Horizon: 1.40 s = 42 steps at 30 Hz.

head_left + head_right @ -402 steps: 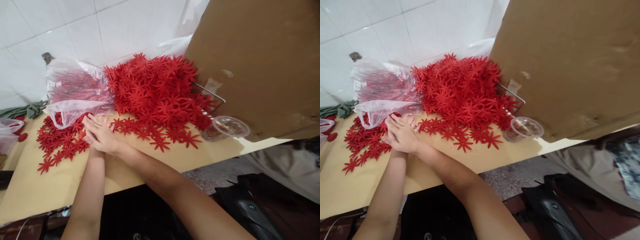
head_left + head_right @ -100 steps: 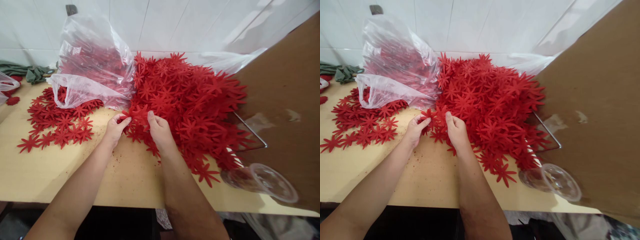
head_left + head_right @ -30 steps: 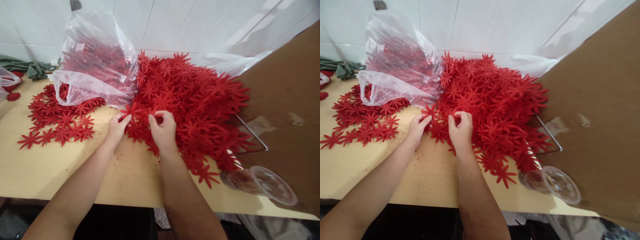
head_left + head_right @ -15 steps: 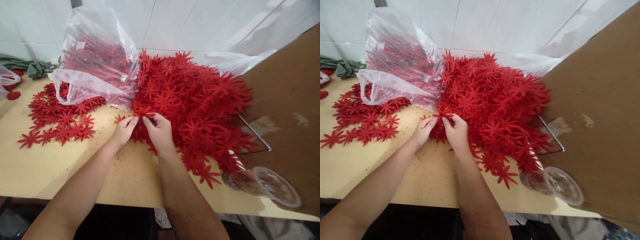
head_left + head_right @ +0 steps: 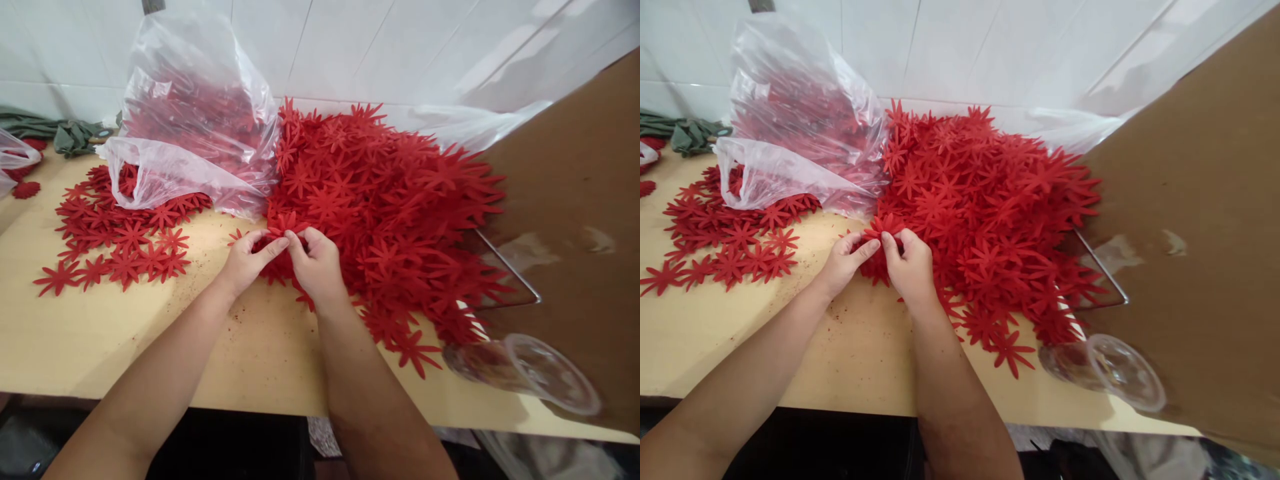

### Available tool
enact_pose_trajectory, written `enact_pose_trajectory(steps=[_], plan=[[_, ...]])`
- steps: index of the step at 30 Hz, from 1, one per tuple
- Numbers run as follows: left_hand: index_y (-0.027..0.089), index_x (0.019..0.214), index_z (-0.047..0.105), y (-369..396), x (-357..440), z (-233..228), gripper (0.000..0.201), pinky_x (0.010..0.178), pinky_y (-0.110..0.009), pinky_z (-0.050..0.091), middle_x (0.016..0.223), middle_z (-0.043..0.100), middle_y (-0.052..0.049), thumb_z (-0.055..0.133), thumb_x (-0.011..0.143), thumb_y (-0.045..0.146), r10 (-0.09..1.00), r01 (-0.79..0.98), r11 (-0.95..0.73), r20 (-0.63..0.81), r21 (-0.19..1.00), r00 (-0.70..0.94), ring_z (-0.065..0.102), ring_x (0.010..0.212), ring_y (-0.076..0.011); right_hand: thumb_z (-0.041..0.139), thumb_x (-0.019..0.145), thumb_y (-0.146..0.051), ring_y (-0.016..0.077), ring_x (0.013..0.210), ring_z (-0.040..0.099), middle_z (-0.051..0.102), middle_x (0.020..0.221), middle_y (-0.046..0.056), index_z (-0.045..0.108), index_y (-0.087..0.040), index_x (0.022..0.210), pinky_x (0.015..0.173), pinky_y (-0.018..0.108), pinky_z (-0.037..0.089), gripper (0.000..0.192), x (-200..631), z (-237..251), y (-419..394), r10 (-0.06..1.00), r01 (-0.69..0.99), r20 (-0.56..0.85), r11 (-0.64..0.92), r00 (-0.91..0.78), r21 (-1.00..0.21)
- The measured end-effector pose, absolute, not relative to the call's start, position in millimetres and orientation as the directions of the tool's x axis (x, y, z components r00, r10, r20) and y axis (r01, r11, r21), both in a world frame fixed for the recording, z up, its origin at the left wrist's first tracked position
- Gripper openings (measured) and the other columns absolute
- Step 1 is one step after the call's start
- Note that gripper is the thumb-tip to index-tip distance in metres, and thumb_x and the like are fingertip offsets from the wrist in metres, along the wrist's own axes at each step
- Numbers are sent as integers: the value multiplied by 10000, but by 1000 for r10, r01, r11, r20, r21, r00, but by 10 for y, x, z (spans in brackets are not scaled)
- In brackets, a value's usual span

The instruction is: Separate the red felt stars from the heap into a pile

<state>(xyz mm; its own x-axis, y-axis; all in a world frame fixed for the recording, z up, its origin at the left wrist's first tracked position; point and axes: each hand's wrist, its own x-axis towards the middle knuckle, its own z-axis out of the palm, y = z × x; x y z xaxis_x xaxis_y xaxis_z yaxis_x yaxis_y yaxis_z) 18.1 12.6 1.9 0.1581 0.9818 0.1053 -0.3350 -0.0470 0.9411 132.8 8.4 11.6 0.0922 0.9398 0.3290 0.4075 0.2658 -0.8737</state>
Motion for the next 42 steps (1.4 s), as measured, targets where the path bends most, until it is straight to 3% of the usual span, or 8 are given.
enact_pose_trajectory(steps=[6,11,13,18,26,30,35,42], plan=[[163,728,622,176,177,-22,155,723,-248,417,718,610,10,660,621,269,994,-341,-25,59,940,89,529,671,-81,500,752,-434,68,477,260,261,491,-62,304,-201,504,460,228,248,394,1297,123,87,947,326,304,256,105,-910],[162,681,593,190,151,-13,117,663,-220,410,636,578,38,632,643,265,999,-404,-8,22,915,30,498,597,-57,557,703,-425,79,516,392,450,565,-44,464,-193,633,509,226,352,260,1279,96,118,977,128,213,211,4,-969],[161,662,584,176,150,10,136,646,-207,407,624,569,44,643,637,281,999,-415,-5,24,910,39,492,584,-49,564,702,-412,91,556,446,515,617,-25,500,-184,667,557,241,391,239,1287,80,124,977,121,214,215,-20,-969],[165,698,593,152,174,48,212,678,-215,429,690,614,24,700,573,300,997,-439,35,1,898,80,539,641,-66,543,733,-383,115,625,506,554,637,-7,526,-172,640,645,269,422,231,1307,56,120,964,242,261,265,-50,-933],[159,679,575,220,146,12,214,689,-210,426,655,608,45,710,551,265,989,-535,45,-113,843,-93,538,619,-55,589,696,-372,130,713,563,626,765,20,560,-194,760,721,290,458,191,1247,36,137,962,22,255,258,-99,-966],[154,692,579,211,171,4,207,704,-222,424,657,614,40,704,564,259,986,-575,62,-139,816,-92,544,618,-60,570,712,-401,122,671,540,604,714,12,564,-183,742,672,276,446,220,1257,50,133,963,59,246,254,-112,-966],[154,687,577,199,196,-5,228,680,-212,422,633,610,43,721,544,258,978,-620,95,-190,779,-88,535,588,-53,520,743,-444,61,468,334,371,486,-56,417,-179,527,462,216,296,357,1277,83,117,974,228,221,225,-43,-947],[154,685,567,233,160,-1,265,682,-229,433,614,599,49,735,528,286,974,-631,79,-196,772,-117,534,566,-58,634,591,-507,72,509,429,502,570,-42,508,-189,667,507,219,383,350,1245,93,140,984,-30,135,133,-118,-991]])
